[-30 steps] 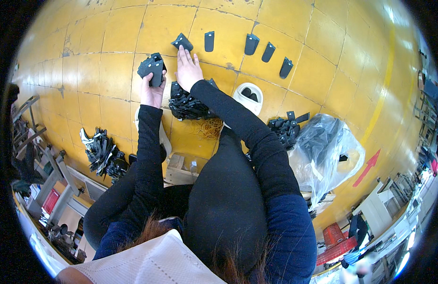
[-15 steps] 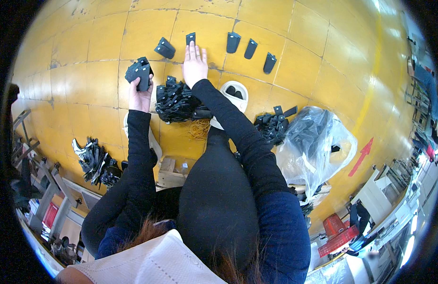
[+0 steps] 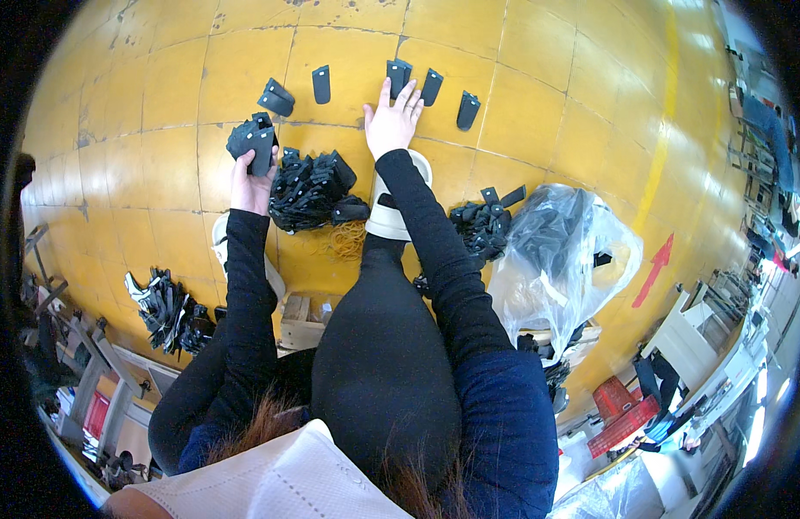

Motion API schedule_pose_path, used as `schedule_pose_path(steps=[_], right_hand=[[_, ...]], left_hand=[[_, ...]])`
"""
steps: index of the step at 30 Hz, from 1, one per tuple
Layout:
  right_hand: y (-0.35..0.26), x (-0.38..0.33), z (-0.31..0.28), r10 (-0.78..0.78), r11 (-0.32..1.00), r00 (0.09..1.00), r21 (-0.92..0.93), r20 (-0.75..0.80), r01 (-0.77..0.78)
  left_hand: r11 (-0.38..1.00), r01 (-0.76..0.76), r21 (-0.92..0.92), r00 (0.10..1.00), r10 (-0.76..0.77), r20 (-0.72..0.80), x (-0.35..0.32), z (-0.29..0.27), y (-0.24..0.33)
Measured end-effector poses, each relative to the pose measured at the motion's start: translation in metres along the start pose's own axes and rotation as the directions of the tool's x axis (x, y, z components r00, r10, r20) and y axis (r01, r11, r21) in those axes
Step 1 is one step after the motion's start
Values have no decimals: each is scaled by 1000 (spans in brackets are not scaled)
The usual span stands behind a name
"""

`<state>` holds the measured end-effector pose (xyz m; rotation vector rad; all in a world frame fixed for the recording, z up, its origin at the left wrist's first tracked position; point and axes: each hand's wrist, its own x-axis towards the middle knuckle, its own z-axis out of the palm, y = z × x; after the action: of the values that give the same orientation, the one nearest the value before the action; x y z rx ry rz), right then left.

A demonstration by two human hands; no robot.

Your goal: The person sits on the floor and sorts small black plastic components by picking them up from a pile and arranging them into neat rows on the yellow floor. The person handles the parts one by one, inspecting and placing them in an organized pattern.

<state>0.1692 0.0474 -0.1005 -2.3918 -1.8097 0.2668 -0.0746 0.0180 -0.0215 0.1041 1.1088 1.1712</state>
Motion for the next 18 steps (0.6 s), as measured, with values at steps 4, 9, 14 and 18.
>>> schedule_pose_path(steps=[4,9,14,18], right_hand=[[5,-4,0,-70,996,997,-64,-23,68],[1,-4,4,-25,999,999,-38,-28,24],[1,-1,-11,74,997,991,0,-116,-74],[53,3,-2,150,988,988,-44,35,-149]], left_hand=[[1000,-1,10,1000,2,-7,-3,1,-2],[1000,3,2,1000,-3,8,1,5,-5],[1000,15,-23,1000,-15,23,1,-7,-1],[1000,9,12,993,-10,117,-4,10,-5]])
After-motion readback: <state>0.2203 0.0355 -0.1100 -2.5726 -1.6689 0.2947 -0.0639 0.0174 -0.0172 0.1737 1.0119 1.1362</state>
